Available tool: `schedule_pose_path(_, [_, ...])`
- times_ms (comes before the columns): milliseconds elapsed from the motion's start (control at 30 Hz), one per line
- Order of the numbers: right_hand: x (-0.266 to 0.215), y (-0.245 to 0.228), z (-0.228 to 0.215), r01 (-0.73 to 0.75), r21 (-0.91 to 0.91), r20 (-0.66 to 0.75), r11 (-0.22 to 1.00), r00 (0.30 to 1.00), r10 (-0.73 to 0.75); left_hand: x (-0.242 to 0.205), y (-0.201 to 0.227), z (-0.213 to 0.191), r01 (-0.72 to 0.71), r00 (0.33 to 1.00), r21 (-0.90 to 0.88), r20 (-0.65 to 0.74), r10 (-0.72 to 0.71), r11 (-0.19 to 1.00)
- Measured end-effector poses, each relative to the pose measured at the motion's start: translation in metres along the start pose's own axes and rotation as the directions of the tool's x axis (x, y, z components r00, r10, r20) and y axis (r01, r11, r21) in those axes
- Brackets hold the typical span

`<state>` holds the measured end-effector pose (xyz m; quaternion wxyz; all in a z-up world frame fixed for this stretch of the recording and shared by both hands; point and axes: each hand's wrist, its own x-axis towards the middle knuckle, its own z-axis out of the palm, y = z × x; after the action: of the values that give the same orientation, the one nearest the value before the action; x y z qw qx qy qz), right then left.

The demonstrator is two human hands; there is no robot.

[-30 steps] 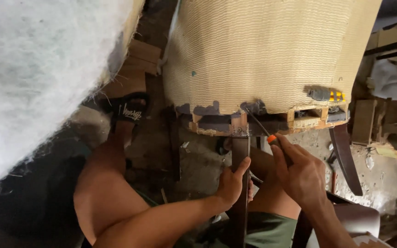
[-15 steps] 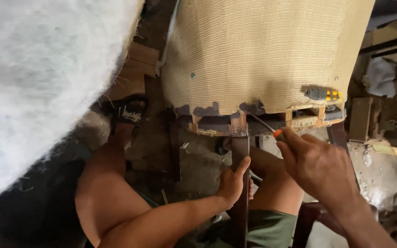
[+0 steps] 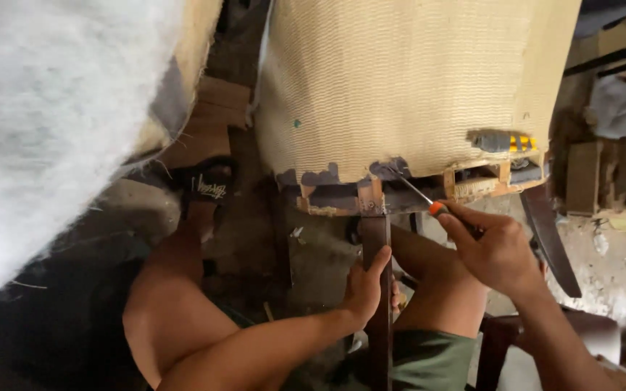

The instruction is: Removing old fabric and staples from a wooden chair frame using a screwdriver and utility knife.

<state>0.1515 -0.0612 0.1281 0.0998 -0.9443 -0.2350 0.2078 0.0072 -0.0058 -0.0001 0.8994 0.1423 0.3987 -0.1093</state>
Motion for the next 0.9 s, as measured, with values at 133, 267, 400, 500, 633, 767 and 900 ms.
schedule_pose_path(133, [-0.004, -0.008, -0.002, -0.039, -0.021, -0.037, 0.999, 0.999, 0.038, 0.000, 0.000, 0.000, -0.018, 0.998, 0.069, 0.055, 0.014, 0.997])
schedule_pose_path(267, [-0.004, 0.007, 0.002, 0.345, -0.206, -0.126, 0.916, 0.919, -0.374, -0.001, 0.001, 0.001, -0.027, 0.998, 0.068, 0.057, 0.023, 0.997])
schedule_pose_path(400, [-0.003, 0.002, 0.003, 0.279, -0.133, -0.091, 0.951, 0.952, -0.292, 0.008, -0.008, 0.001, -0.033, 0.998, -0.053, 0.043, 0.036, 0.998])
schedule_pose_path(500, [-0.007, -0.003, 0.011, 0.088, -0.114, 0.009, 0.990, 0.996, -0.087, 0.002, -0.002, 0.002, -0.047, 0.998, 0.019, 0.053, 0.045, 0.999])
schedule_pose_path(633, [-0.017, -0.011, 0.013, 0.180, -0.172, -0.124, 0.969, 0.971, -0.202, 0.002, -0.004, 0.000, -0.029, 0.998, 0.005, 0.049, 0.029, 1.000])
schedule_pose_path(767, [-0.018, -0.014, 0.005, 0.332, -0.175, -0.123, 0.927, 0.927, -0.355, 0.000, -0.003, 0.000, -0.050, 0.997, 0.048, 0.058, 0.047, 0.998])
schedule_pose_path(900, [-0.018, -0.016, 0.003, 0.318, -0.284, -0.104, 0.905, 0.928, -0.359, 0.005, -0.005, -0.001, -0.034, 0.999, 0.020, 0.036, 0.034, 0.999])
